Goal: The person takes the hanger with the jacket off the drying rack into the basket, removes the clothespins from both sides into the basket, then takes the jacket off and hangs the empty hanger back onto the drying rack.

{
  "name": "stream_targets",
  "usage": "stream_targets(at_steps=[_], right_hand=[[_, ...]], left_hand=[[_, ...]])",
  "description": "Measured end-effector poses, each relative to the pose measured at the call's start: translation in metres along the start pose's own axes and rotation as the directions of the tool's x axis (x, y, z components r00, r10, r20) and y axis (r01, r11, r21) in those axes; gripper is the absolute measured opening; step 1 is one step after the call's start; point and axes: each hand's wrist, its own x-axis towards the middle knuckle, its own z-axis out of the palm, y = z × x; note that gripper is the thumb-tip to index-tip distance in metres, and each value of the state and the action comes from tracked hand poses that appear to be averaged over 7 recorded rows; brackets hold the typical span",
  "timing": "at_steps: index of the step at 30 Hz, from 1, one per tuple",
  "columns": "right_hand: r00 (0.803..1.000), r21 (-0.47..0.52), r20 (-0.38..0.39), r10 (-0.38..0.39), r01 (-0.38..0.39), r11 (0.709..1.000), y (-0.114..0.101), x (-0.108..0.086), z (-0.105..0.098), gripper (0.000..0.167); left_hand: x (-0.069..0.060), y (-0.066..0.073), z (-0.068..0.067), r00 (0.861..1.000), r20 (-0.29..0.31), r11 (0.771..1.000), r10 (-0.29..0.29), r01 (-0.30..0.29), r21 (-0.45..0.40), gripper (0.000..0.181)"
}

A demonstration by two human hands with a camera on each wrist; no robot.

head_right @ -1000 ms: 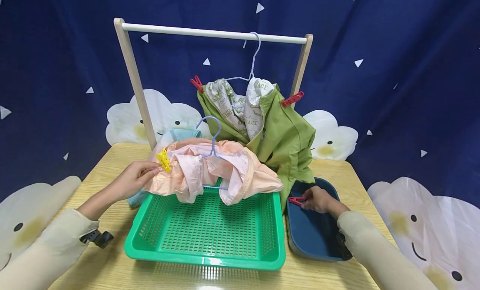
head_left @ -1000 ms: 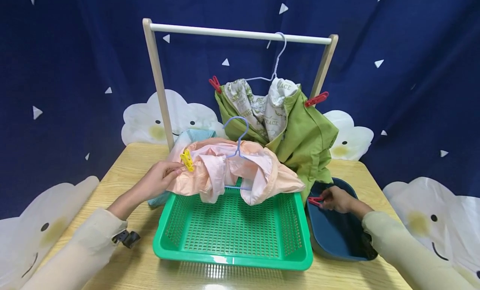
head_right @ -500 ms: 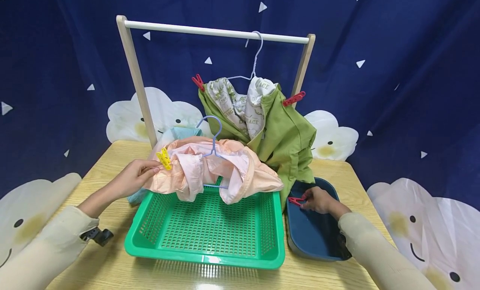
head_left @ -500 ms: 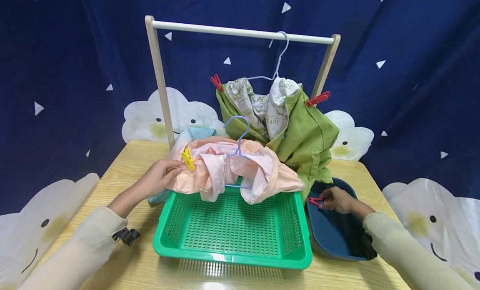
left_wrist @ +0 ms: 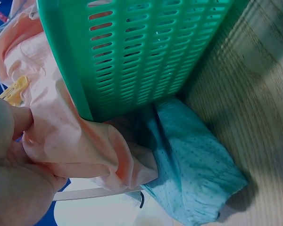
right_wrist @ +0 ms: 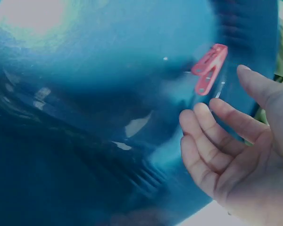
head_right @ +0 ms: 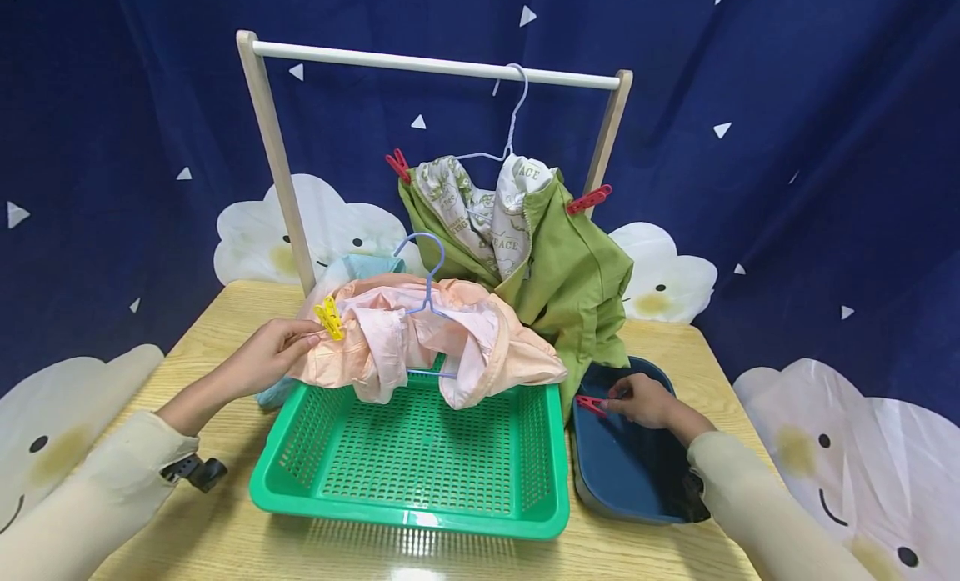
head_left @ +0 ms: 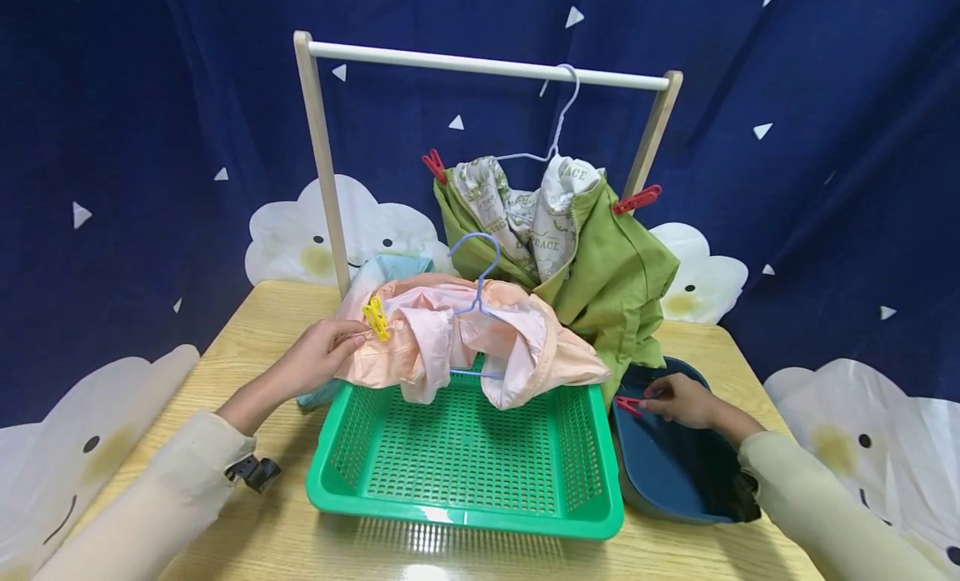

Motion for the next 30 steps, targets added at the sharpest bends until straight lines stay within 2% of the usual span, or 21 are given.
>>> stream_targets(at_steps=[4,8,14,18,24,30], right_hand=[[0.999,-0.009,-0.019,0.049,-0.049,0.999,-0.008,-0.006,-0.002,0.038],[0.998,-0.017,-0.007,0.070,-0.070,0.997,-0.012,-0.011,-0.002,0.034],[0.998,-0.003,-0.023,0.056,-0.056,0.998,-0.014,-0.018,-0.004,0.031],[0.998,-0.030,-0.053,0.042,-0.043,0.999,-0.021,-0.023,-0.006,0.030],[0.993,-0.101,-0.115,0.012,-0.024,0.995,-0.034,-0.025,-0.009,0.035],[0.989,-0.106,-0.146,0.008,-0.024,0.994,-0.047,-0.029,-0.010,0.041]], left_hand=[[0.000,0.000,0.000,1.000,0.004,1.000,-0.003,0.003,-0.010,0.027],[-0.001,0.001,0.000,1.000,0.007,1.000,-0.019,0.019,-0.015,0.028],[0.000,0.001,-0.001,1.000,0.011,0.999,-0.028,0.029,-0.025,0.028],[0.000,0.001,0.000,0.999,0.012,0.999,-0.032,0.032,-0.028,0.028],[0.000,0.001,0.000,0.999,0.009,0.999,-0.032,0.032,-0.018,0.029],[-0.001,0.003,-0.001,0.999,0.012,0.999,-0.035,0.036,-0.022,0.028]])
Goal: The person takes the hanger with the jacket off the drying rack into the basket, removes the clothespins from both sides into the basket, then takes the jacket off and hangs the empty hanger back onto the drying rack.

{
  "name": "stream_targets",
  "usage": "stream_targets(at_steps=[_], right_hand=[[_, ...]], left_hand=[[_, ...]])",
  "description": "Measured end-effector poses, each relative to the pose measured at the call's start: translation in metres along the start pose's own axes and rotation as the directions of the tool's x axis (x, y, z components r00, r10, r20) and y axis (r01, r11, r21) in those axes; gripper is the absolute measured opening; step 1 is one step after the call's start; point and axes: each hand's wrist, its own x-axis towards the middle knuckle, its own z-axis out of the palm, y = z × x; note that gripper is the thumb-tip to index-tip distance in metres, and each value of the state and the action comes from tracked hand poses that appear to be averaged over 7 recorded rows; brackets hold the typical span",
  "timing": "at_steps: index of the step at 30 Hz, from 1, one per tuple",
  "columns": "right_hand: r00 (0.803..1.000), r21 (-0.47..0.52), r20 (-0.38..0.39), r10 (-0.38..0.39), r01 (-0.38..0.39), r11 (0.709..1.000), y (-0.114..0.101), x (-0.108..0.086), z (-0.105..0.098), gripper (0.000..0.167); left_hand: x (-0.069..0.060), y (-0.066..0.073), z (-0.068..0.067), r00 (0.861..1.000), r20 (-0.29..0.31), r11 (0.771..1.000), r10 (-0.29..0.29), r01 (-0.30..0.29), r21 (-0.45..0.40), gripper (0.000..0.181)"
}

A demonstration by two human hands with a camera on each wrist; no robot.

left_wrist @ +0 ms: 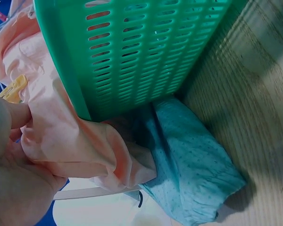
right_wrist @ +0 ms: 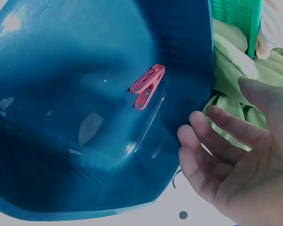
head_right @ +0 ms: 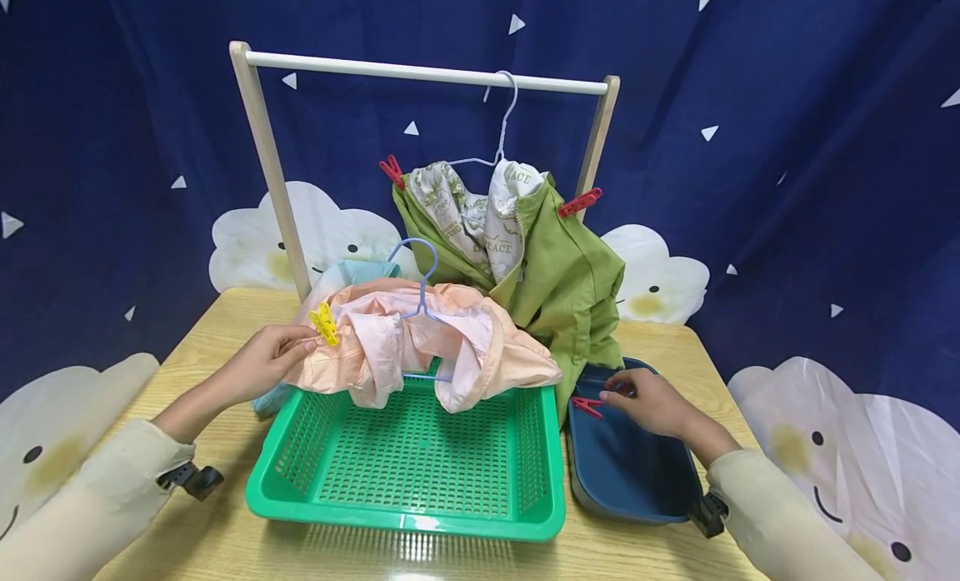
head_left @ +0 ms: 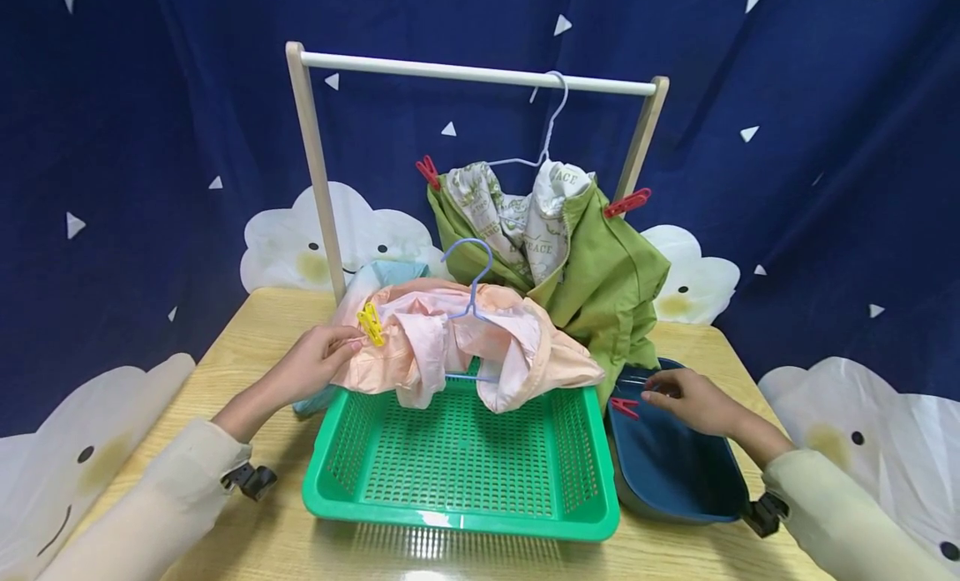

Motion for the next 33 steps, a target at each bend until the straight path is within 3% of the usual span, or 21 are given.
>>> stream_targets(at_steps=[10,33], right_hand=[[0.999,-0.056,-0.051,-0.009,0.006,0.998,-0.016,-0.005,-0.004,0.040],[0.977,-0.083,-0.137,-0.163,0.152,0.985,-0.081,-0.006,-0.004,0.025]], left_hand=[[-0.002,-0.001,0.000,1.000,0.004,1.000,0.005,-0.005,0.004,0.025],[0.001,-0.002,-0.001,1.000,0.012,1.000,0.016,-0.015,-0.017,0.027]])
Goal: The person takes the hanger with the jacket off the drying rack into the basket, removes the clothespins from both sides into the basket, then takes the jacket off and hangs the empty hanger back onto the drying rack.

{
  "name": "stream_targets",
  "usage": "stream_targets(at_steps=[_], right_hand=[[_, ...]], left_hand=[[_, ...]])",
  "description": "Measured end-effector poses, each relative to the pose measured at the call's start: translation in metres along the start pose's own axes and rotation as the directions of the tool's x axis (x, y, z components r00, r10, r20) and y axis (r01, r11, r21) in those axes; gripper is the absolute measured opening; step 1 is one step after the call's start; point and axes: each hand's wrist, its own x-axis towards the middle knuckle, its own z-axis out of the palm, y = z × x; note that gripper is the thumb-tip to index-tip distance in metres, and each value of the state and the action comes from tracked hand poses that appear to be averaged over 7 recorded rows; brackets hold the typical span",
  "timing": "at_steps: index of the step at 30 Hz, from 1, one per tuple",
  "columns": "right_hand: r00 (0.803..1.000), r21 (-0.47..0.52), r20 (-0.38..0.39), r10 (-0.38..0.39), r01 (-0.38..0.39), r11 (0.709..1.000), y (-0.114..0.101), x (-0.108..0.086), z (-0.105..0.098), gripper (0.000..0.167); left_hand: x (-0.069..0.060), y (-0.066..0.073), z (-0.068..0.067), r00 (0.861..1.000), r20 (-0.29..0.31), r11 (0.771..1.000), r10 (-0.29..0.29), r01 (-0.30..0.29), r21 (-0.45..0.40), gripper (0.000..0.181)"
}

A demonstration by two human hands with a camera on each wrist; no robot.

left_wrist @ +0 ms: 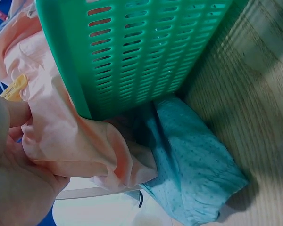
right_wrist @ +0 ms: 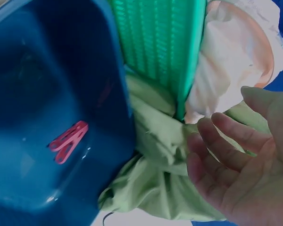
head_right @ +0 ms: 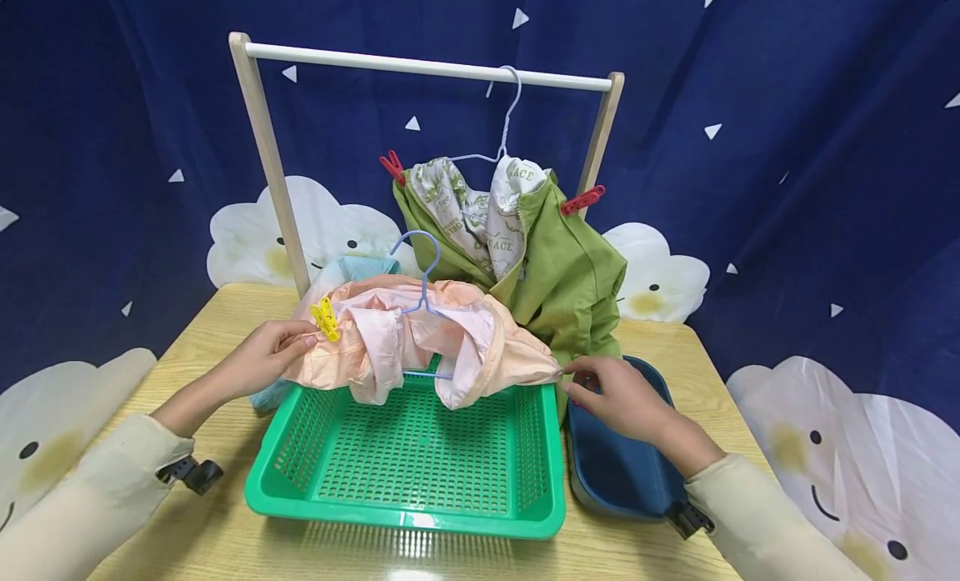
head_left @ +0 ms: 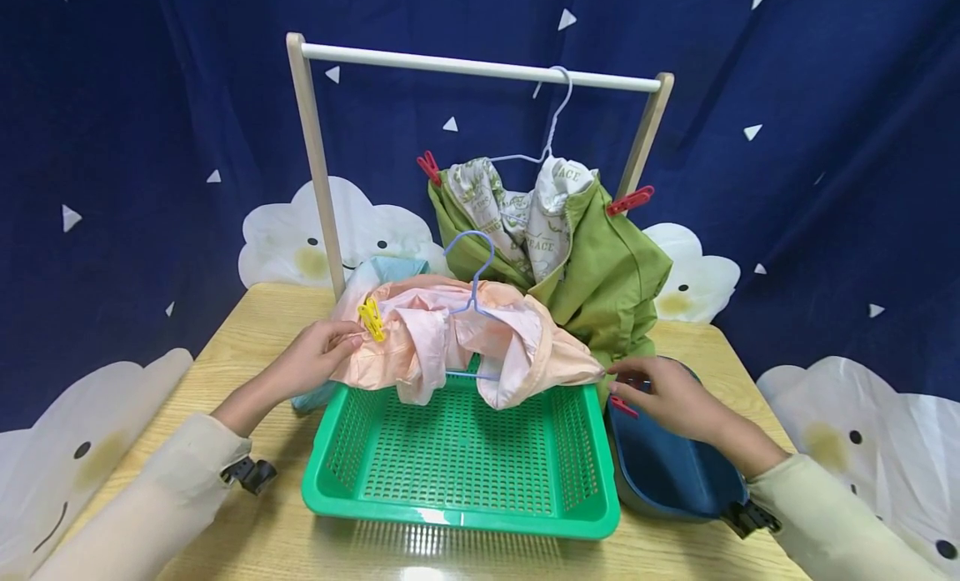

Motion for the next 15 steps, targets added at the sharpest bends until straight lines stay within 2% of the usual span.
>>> stream_targets(at_steps=[15], right_hand=[[0.999,0.082,0.001,-0.038,0.037,0.996,-0.032,0.012,0.000,0.023]], left_hand=[[0.001,0.000,0.001,1.000,-0.003,1.000,0.002,-0.002,0.011,0.028]])
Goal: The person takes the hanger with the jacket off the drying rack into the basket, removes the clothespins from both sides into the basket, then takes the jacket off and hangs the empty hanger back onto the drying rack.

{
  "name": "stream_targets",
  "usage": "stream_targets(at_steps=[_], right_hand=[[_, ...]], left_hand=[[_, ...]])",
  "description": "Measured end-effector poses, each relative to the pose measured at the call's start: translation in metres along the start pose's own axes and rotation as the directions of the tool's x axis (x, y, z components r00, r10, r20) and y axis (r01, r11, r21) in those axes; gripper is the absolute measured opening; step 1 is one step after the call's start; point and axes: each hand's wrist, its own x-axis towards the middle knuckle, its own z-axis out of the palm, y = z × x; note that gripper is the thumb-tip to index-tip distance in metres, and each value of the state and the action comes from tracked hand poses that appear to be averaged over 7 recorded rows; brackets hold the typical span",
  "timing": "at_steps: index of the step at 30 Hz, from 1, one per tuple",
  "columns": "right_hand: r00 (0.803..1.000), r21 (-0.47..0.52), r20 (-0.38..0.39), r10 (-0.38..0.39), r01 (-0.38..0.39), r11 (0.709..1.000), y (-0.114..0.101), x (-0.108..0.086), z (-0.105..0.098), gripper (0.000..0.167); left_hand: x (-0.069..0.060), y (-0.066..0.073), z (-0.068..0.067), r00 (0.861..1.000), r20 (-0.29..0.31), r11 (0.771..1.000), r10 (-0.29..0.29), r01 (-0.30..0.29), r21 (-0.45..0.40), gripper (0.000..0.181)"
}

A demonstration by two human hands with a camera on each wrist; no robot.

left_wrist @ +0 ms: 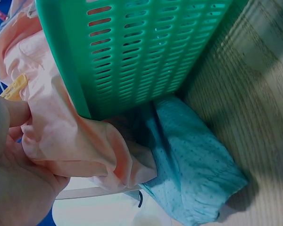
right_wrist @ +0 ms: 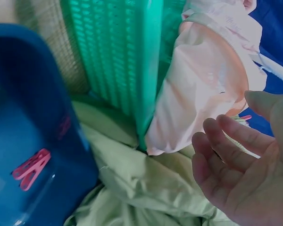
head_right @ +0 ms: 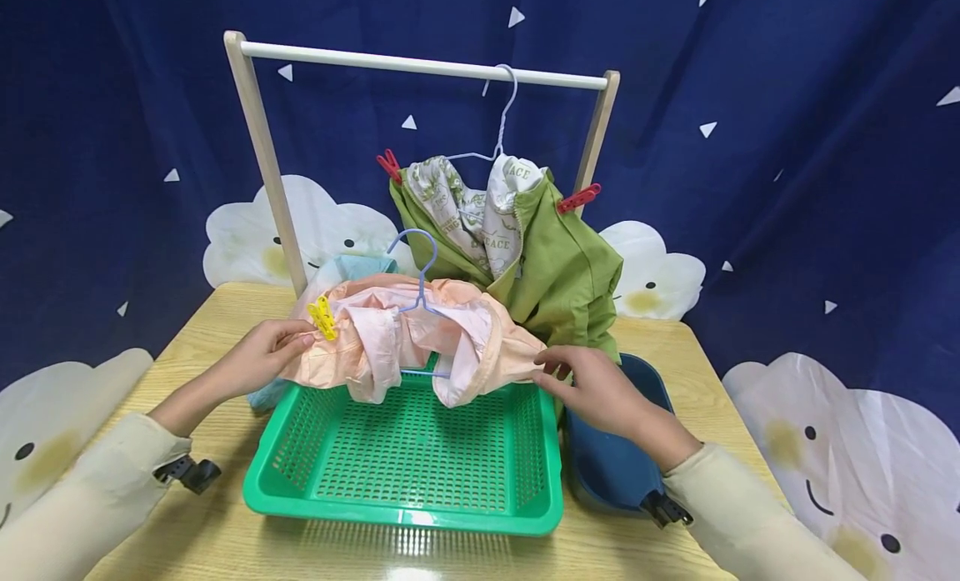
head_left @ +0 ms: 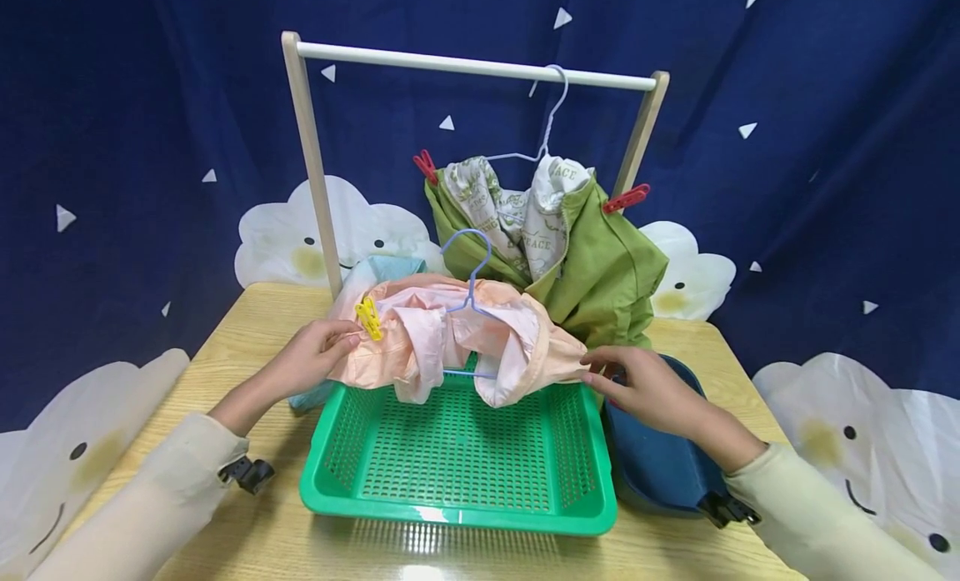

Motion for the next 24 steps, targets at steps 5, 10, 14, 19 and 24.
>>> stream_targets(at_steps=[5,10,14,19,24], right_hand=[[0.999,0.007,-0.033,-0.024,0.024,1.000,-0.008,0.004,0.002,0.020],[0.998,0.020,-0.046,-0.045,0.046,0.999,-0.017,0.007,0.003,0.021],[0.997,0.036,-0.045,-0.059,0.061,0.997,-0.025,0.011,0.004,0.022],[0.995,0.058,-0.049,-0.085,0.087,0.994,-0.034,0.019,0.006,0.020],[0.994,0.069,-0.038,-0.099,0.102,0.992,-0.042,0.023,0.009,0.016]], left_hand=[[0.000,-0.001,0.000,1.000,0.002,1.000,0.000,0.000,-0.006,0.027],[0.000,0.000,0.000,1.000,0.002,1.000,-0.006,0.006,-0.007,0.027],[0.000,0.000,-0.001,1.000,0.004,1.000,-0.011,0.011,-0.008,0.027],[-0.001,-0.001,-0.001,1.000,0.001,1.000,-0.005,0.005,-0.004,0.025],[0.000,-0.001,-0.001,1.000,-0.004,1.000,0.012,-0.012,-0.008,0.026]])
